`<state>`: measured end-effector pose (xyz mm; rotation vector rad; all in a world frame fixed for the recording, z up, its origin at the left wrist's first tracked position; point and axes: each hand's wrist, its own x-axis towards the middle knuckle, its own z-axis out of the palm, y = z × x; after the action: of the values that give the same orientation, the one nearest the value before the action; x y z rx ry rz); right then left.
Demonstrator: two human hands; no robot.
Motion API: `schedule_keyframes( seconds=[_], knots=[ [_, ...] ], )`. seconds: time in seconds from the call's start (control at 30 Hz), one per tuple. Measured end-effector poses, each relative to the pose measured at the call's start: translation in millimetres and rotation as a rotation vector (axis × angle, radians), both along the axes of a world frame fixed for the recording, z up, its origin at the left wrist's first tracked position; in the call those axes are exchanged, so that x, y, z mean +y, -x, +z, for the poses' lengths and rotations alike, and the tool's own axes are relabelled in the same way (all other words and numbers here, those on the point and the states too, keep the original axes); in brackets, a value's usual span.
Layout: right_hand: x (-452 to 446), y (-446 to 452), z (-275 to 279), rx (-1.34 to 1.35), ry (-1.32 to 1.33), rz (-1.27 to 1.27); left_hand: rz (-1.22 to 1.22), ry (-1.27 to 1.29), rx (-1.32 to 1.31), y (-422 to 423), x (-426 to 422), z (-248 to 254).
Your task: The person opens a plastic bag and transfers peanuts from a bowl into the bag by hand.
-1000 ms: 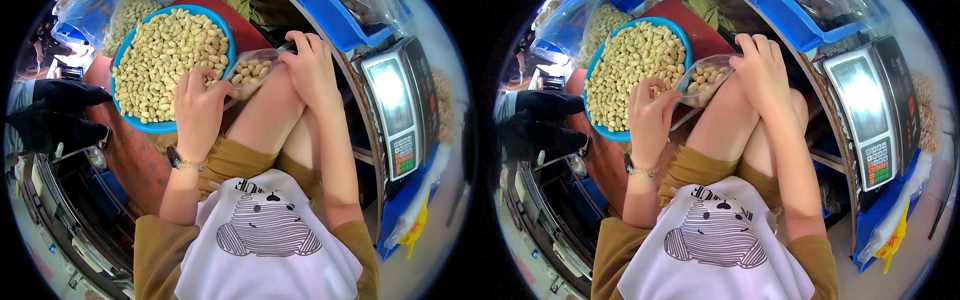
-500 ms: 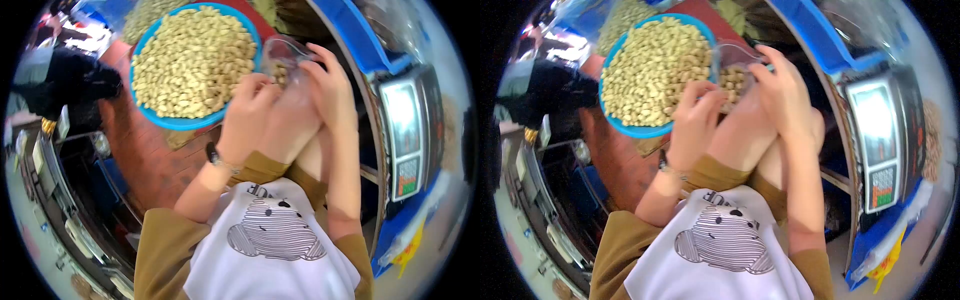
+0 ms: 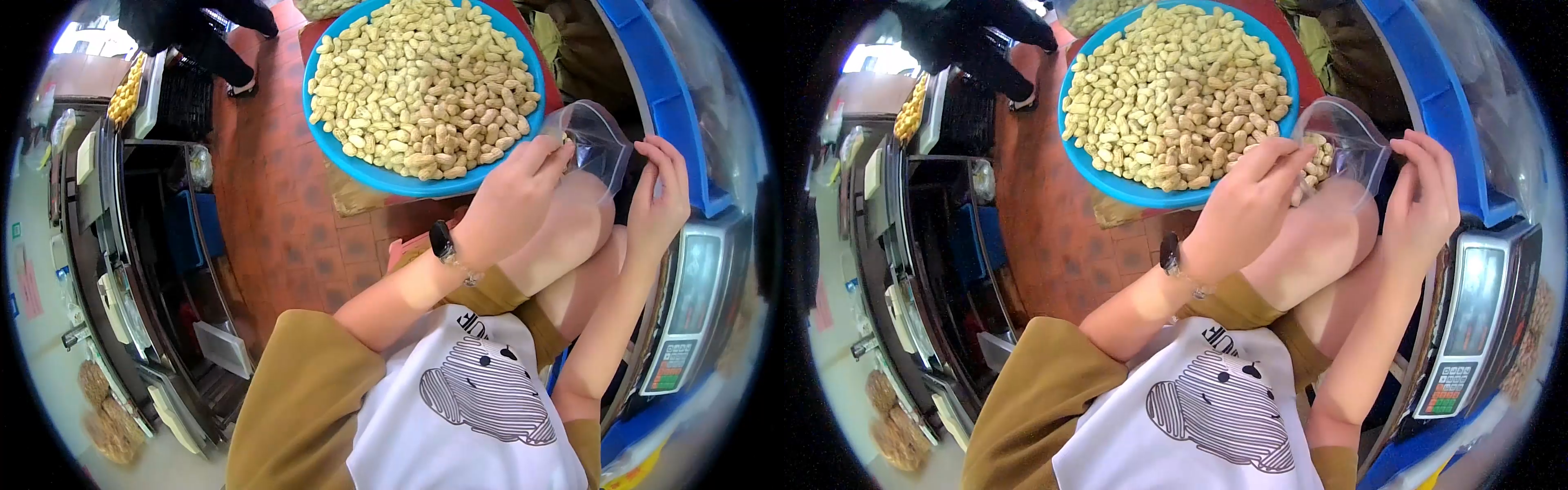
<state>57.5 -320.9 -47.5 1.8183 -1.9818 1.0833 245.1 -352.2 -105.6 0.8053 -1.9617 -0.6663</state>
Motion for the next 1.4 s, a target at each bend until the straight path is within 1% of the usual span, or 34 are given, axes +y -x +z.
schedule_keyframes(
  seconds=[0.07,0.17,0.23,0.3,0.33,0.4,0.43,0.53,0.6,0.67,0.73,0.77,0.8,0.83,0.9,0.93,0.97,1.07,1.1,1.2,1.27,1.33,1.37,1.4],
  knots=[
    [0.6,-8.1,-5.3,0.014,-0.028,0.015,-0.034,-0.082,0.034,-1.4,0.8,1.5],
    [4.8,-31.9,-11.2,0.033,-0.039,0.012,-0.12,-0.136,0.032,-16.7,-2.1,2.0],
    [8.7,-47.6,-15.5,-0.004,-0.016,0.026,-0.064,-0.231,0.148,-25.9,0.9,-2.0],
    [10.2,-73.2,-8.9,-0.135,0.019,0.051,-0.036,-0.296,0.264,-35.8,1.7,-13.7],
    [13.0,-85.6,-5.3,-0.2,0.035,0.061,0.008,-0.278,0.268,-41.5,-0.2,-18.5],
    [17.8,-102.7,-2.2,-0.422,-0.042,0.218,0.095,-0.244,0.278,-51.7,-5.1,-24.4],
    [16.4,-114.9,-1.1,-0.551,-0.056,0.311,0.13,-0.321,0.343,-54.4,-7.2,-26.0],
    [-7.4,-150.2,-17.0,-0.918,-0.12,0.529,0.309,-0.388,0.433,-64.2,-27.8,-29.1],
    [-33.8,-170.7,-35.5,-1.082,-0.177,0.499,0.407,-0.467,0.594,-70.6,-49.5,-21.7],
    [-64.4,-182.7,-59.6,-1.205,-0.196,0.448,0.572,-0.42,0.514,-91.3,-76.6,-26.2],
    [-92.7,-182.7,-87.9,-1.227,-0.215,0.347,0.624,-0.346,0.651,-106.7,-99.9,-15.9],
    [-104.0,-181.5,-96.9,-1.241,-0.226,0.296,0.646,-0.275,0.493,-118.9,-111.5,-17.7],
    [-112.9,-179.2,-101.1,-1.13,-0.192,0.264,0.664,-0.203,0.335,-130.7,-123.5,-21.2],
    [-120.4,-176.3,-104.3,-1.017,-0.16,0.231,0.701,-0.091,0.102,-138.1,-135.9,-23.8],
    [-135.4,-170.6,-105.6,-0.8,-0.148,0.159,0.662,-0.022,-0.159,-149.4,-162.2,-38.3],
    [-142.7,-168.7,-106.7,-0.776,-0.145,0.153,0.639,0.013,-0.287,-151.1,-171.2,-40.3],
    [-149.5,-167.5,-108.0,-0.751,-0.143,0.145,0.541,-0.109,-0.255,-151.8,-177.4,-41.1],
    [-165.5,-165.7,-107.3,-0.622,-0.1,0.123,0.478,0.009,-0.364,-148.6,-191.5,-57.8],
    [-170.5,-165.7,-110.3,-0.572,-0.095,0.112,0.455,-0.019,-0.312,-142.9,-188.1,-57.0],
    [-185.9,-172.1,-122.5,-0.364,-0.112,0.083,0.487,0.117,-0.478,-134.9,-184.2,-61.7],
    [-193.5,-176.1,-125.5,-0.214,-0.14,0.109,0.523,0.168,-0.587,-129.9,-181.6,-64.1],
    [-200.1,-185.7,-131.2,-0.06,-0.212,0.066,0.545,0.206,-0.707,-126.2,-178.2,-64.6],
    [-202.3,-188.3,-133.7,0.018,-0.249,0.047,0.545,0.234,-0.703,-123.5,-177.4,-63.5],
    [-203.9,-188.0,-131.8,0.033,-0.267,0.063,0.511,0.209,-0.669,-123.9,-177.9,-64.8]
  ],
)
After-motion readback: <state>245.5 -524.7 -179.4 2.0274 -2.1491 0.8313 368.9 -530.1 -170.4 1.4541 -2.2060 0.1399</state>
